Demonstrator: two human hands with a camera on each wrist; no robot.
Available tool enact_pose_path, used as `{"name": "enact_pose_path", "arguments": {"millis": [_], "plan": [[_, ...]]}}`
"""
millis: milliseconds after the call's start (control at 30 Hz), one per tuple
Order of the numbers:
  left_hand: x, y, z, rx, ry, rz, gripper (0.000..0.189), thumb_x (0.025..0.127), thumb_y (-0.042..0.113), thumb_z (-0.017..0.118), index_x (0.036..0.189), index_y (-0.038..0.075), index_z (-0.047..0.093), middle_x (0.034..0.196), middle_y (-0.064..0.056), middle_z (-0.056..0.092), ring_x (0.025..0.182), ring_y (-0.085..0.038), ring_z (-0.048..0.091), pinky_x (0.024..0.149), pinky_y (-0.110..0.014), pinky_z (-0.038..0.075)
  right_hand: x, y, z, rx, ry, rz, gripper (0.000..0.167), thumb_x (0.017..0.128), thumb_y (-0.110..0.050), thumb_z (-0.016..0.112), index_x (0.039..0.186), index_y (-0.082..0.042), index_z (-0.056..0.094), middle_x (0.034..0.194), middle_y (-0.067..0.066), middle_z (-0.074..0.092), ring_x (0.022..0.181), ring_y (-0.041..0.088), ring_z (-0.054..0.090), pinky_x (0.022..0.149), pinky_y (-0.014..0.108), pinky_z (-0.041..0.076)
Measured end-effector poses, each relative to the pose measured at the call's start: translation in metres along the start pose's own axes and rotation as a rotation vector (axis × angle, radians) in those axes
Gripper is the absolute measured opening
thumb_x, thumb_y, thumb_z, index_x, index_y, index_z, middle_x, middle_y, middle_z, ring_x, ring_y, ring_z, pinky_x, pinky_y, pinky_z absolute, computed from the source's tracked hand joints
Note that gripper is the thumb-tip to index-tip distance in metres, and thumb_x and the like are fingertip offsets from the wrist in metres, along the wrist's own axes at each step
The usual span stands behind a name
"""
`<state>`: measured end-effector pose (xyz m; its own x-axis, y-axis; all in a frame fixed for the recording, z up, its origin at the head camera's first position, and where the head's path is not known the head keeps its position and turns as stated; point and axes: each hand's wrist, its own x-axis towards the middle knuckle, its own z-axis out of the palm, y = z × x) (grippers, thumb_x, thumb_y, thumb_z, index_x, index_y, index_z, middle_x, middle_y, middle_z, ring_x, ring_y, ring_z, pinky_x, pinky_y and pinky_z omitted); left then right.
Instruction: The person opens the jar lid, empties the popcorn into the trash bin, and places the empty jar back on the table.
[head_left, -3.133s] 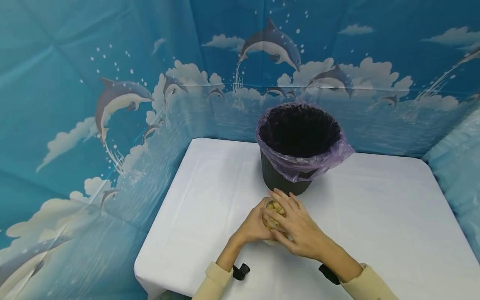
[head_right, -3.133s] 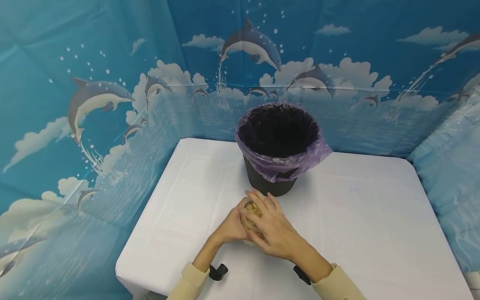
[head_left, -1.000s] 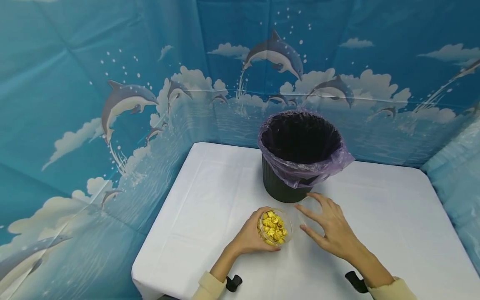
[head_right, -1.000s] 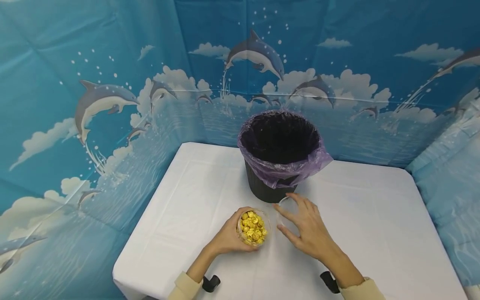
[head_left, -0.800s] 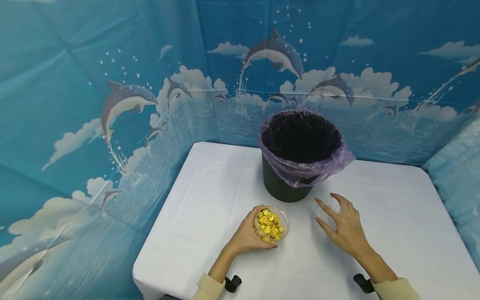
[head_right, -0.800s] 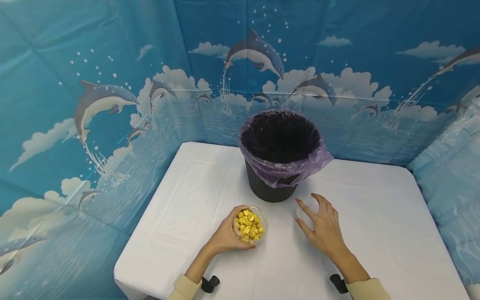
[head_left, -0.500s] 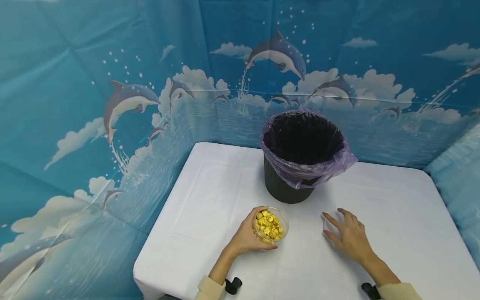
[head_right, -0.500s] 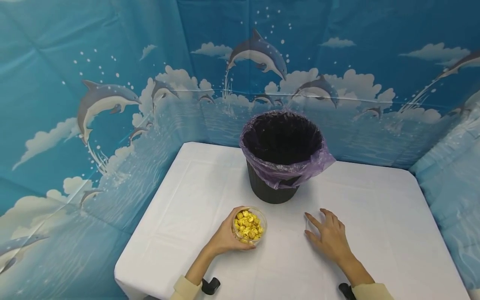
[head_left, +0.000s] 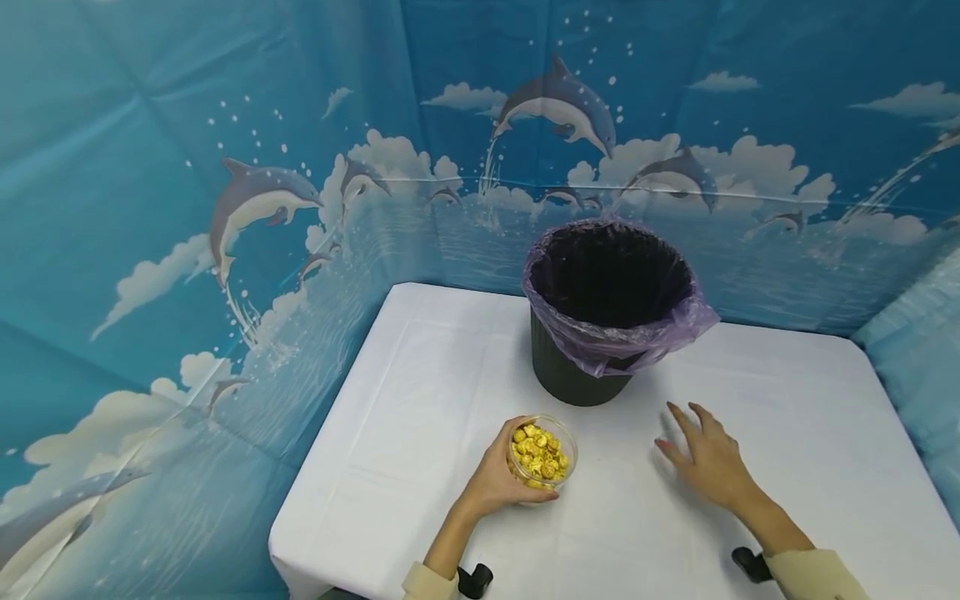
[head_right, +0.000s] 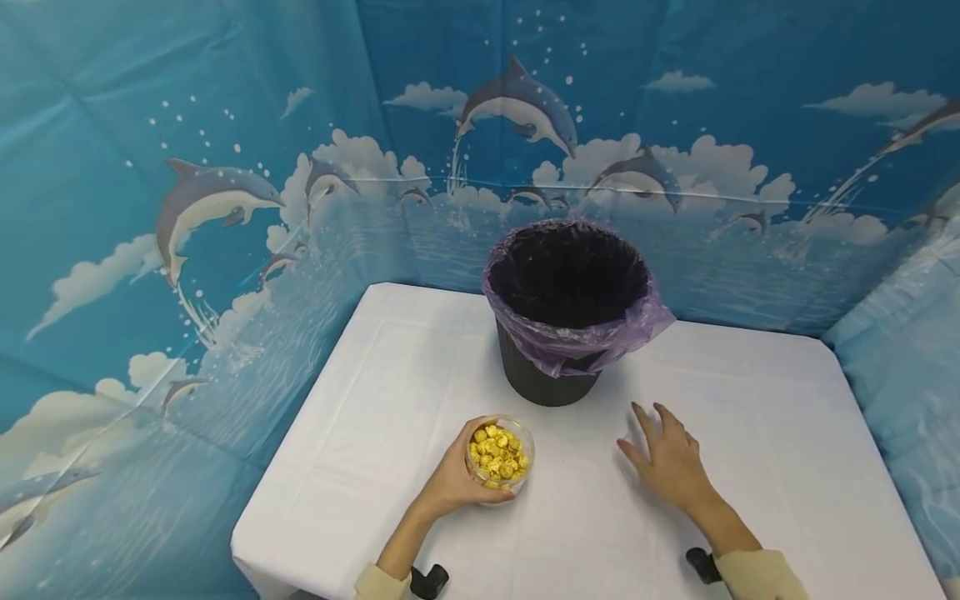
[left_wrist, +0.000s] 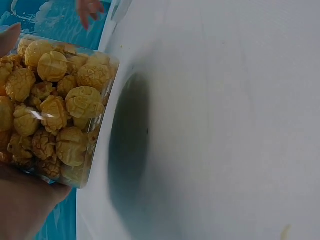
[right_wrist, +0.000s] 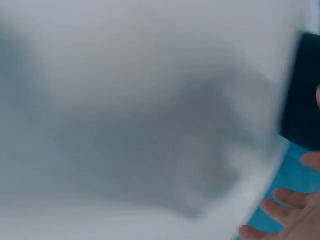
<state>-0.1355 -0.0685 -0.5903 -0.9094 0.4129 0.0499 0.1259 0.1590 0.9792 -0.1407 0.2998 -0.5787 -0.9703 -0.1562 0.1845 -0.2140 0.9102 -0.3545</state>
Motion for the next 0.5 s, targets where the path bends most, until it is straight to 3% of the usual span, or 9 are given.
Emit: {"name": "enact_pose_path", "arguments": {"millis": [133, 267, 367, 500], "plan": [[-0.004, -0.002, -0.002, 0.002, 0.017, -0.021, 0.108, 0.064, 0.023, 0.100, 0.153, 0.031, 0.039, 0.153, -0.006, 0.051, 0.137, -0.019, 0.053, 0.117, -0.040, 0.041, 0.043, 0.007, -0.047, 0.045, 0.012, 0.062, 0.063, 0.109, -0.035, 0.047, 0.154, 0.007, 0.034, 0.147, 0.048, 0.034, 0.125, 0.069, 0.040, 0.087, 0.084, 0.037], [-0.009, -0.004, -0.003, 0.008, 0.034, -0.046, 0.108, 0.064, 0.026, 0.100, 0.152, 0.035, 0.038, 0.154, -0.007, 0.051, 0.137, -0.020, 0.053, 0.117, -0.042, 0.041, 0.091, 0.010, -0.102, 0.137, 0.008, 0.077, 0.065, 0.113, -0.034, 0.029, 0.160, 0.010, 0.018, 0.153, 0.050, 0.021, 0.134, 0.072, 0.027, 0.100, 0.084, 0.027], [-0.013, -0.005, -0.005, 0.014, 0.036, -0.053, 0.107, 0.065, 0.027, 0.100, 0.152, 0.035, 0.038, 0.154, -0.008, 0.051, 0.137, -0.019, 0.053, 0.117, -0.042, 0.042, 0.122, 0.000, -0.138, 0.201, -0.009, 0.053, 0.066, 0.114, -0.034, 0.022, 0.162, 0.008, 0.007, 0.160, 0.047, 0.008, 0.144, 0.070, 0.014, 0.111, 0.082, 0.016], [-0.016, -0.007, -0.006, -0.012, 0.034, -0.053, 0.107, 0.065, 0.026, 0.100, 0.152, 0.036, 0.039, 0.155, -0.008, 0.050, 0.138, -0.019, 0.052, 0.118, -0.040, 0.041, 0.154, -0.029, -0.165, 0.209, -0.048, 0.017, 0.068, 0.114, -0.039, 0.021, 0.164, 0.002, 0.001, 0.167, 0.038, -0.006, 0.151, 0.065, 0.002, 0.116, 0.080, 0.008]]}}
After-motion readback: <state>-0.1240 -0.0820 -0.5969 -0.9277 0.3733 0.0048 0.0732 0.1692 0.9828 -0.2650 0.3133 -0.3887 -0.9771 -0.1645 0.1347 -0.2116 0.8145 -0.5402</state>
